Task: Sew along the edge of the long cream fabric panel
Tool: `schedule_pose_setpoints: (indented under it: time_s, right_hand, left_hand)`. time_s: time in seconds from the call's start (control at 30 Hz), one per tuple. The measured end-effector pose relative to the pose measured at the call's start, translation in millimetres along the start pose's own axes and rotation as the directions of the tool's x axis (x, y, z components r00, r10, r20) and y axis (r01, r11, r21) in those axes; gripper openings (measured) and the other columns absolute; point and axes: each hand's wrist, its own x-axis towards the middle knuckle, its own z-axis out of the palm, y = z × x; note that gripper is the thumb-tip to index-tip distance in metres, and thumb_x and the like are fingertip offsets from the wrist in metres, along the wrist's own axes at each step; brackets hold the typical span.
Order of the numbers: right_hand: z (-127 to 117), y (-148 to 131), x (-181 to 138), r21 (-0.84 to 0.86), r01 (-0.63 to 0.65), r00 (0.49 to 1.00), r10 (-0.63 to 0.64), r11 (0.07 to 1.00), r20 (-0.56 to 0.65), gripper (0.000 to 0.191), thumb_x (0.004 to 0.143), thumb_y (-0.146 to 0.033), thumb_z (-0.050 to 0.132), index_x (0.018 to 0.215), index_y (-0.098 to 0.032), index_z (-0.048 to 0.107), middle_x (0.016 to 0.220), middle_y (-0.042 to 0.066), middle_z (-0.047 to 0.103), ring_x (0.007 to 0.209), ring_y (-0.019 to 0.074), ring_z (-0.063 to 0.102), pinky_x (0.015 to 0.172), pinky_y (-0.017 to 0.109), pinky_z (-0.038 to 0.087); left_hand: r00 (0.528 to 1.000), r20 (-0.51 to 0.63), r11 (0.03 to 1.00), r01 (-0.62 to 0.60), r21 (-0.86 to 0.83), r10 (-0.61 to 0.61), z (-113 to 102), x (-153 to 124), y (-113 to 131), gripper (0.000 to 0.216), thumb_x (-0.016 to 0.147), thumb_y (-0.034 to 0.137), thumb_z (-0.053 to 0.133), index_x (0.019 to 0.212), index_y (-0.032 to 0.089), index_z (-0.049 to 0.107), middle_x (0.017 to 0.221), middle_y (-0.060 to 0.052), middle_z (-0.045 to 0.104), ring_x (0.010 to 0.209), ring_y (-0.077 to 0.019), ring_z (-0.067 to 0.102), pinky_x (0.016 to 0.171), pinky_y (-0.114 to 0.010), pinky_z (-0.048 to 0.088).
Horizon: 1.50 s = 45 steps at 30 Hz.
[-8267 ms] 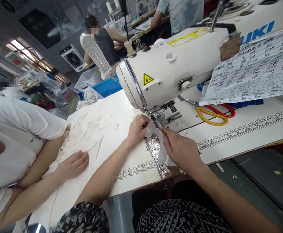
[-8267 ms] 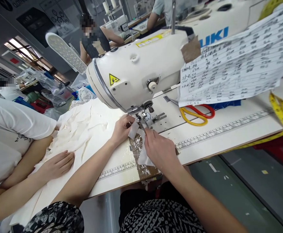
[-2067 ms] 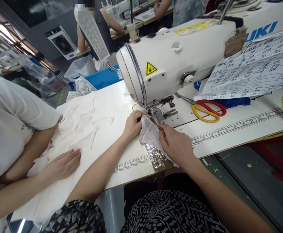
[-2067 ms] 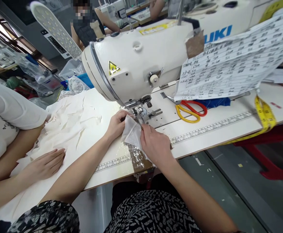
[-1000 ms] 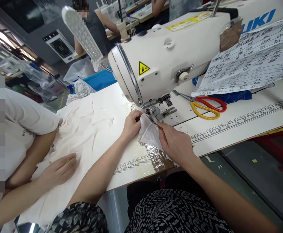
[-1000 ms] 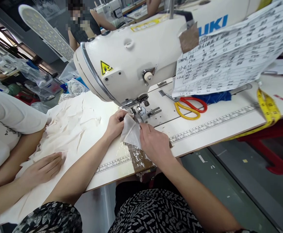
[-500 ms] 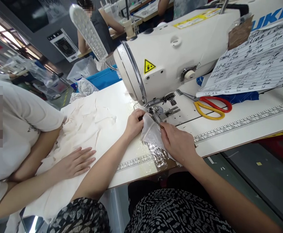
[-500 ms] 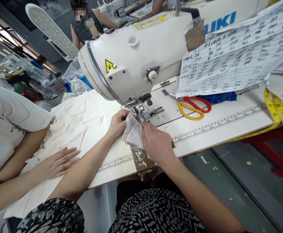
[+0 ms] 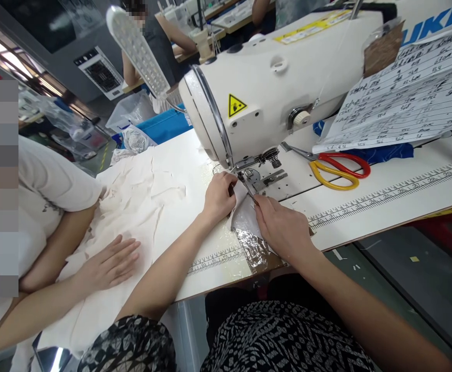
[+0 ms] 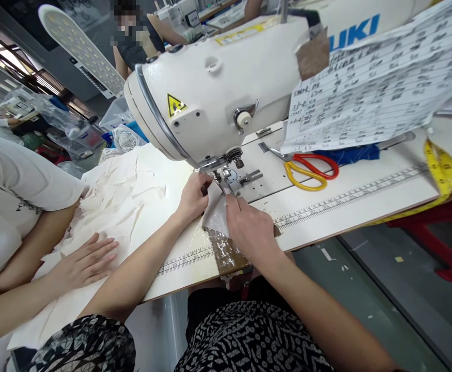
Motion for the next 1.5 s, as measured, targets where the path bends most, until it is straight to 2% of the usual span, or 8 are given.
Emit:
schedule_pose_setpoints:
  time_s: [0.47,0.6,0.7,0.87,1.0,1.17,1.33,1.5]
  right_hand:
    - [-4.0,-2.2,0.6,0.015,-0.018,1.0,0.018,1.0,0.019,0.03,0.103,-0.021,0.04,0.128,-0.015,0.056,0.101,0.007,0.07,0.067,0.0191,0.066,0.047,0.03,0.033]
    - [-4.4,-3.2,0.8,0.008,-0.023,1.0,0.023,1.0,0.016,0.029,0.102,-0.018,0.042,0.126,-0.014,0.057,0.098,0.007,0.07,0.065,0.0195,0.066,0.046,0.029,0.031]
    - [-2.0,-3.9,2.2,0.006,-0.024,1.0,0.024,1.0,0.008,0.03,0.1,-0.015,0.045,0.128,-0.013,0.056,0.096,0.008,0.07,0.065,0.0201,0.066,0.045,0.029,0.029]
    - [-8.6,-5.2,-1.8,0.019,-0.035,0.999,0.036,0.999,-0.016,0.033,0.096,-0.011,0.047,0.129,-0.01,0.053,0.096,0.01,0.071,0.066,0.0213,0.067,0.045,0.029,0.029]
    - [-25.1,-3.1,-33.0,0.108,-0.015,0.999,0.019,0.994,-0.04,0.025,0.097,-0.013,0.044,0.118,-0.011,0.056,0.085,0.006,0.072,0.059,0.0203,0.066,0.046,0.027,0.035]
    - [-30.7,9.5,-80.1,0.442,0.073,0.993,-0.024,0.894,-0.115,0.02,0.094,-0.016,0.035,0.103,-0.014,0.053,0.058,-0.002,0.062,0.044,0.0179,0.061,0.039,0.024,0.036]
    - [-25.8,22.1,-90.6,0.319,0.102,0.988,-0.059,0.942,-0.142,0.022,0.094,-0.016,0.034,0.099,-0.015,0.055,0.067,0.0,0.066,0.045,0.0185,0.061,0.039,0.027,0.038]
    - [-25.2,22.2,-90.8,0.266,0.125,0.981,-0.079,0.956,-0.178,0.027,0.099,-0.017,0.032,0.108,-0.015,0.057,0.084,0.002,0.07,0.059,0.0171,0.066,0.046,0.025,0.041]
  left_hand:
    - [0.991,-0.002,0.963,0.132,-0.237,-0.136,-4.4,-5.9,-9.0,0.003,0.077,0.017,0.061,0.076,0.019,0.061,0.087,-0.003,0.067,0.086,-0.0186,0.06,0.076,-0.031,0.048]
    - [0.997,-0.048,0.986,0.051,-0.159,-0.059,-4.9,-6.5,-6.9,0.006,0.079,0.016,0.061,0.075,0.021,0.059,0.084,-0.002,0.065,0.083,-0.0181,0.059,0.074,-0.031,0.047]
    - [0.993,-0.078,0.995,-0.093,-0.047,0.089,-4.7,-6.0,-6.7,0.008,0.082,0.015,0.059,0.078,0.021,0.061,0.086,-0.004,0.065,0.085,-0.0194,0.057,0.076,-0.034,0.048]
    - [0.962,0.044,0.954,-0.271,0.126,0.268,-8.9,-4.7,-6.3,0.017,0.087,0.01,0.051,0.085,0.018,0.066,0.095,-0.007,0.067,0.092,-0.0212,0.058,0.081,-0.038,0.051]
    - [0.93,0.158,0.921,-0.355,0.158,0.331,-19.4,-7.6,0.6,0.022,0.089,0.01,0.049,0.09,0.016,0.07,0.101,-0.008,0.067,0.096,-0.0207,0.057,0.083,-0.036,0.054]
    - [0.912,0.265,0.873,-0.387,0.296,0.314,-21.7,-15.8,19.0,0.035,0.087,0.004,0.041,0.102,0.014,0.07,0.11,-0.012,0.064,0.104,-0.0247,0.054,0.086,-0.039,0.055]
    - [0.949,0.206,0.866,-0.305,0.396,0.24,-6.8,-26.3,33.1,0.033,0.087,0.007,0.041,0.106,0.006,0.068,0.117,-0.016,0.062,0.112,-0.0286,0.053,0.094,-0.045,0.052]
    - [0.953,0.184,0.902,-0.289,0.322,0.239,-2.0,-38.2,28.7,0.04,0.089,0.012,0.041,0.125,0.006,0.059,0.128,-0.014,0.06,0.121,-0.0245,0.052,0.106,-0.043,0.048]
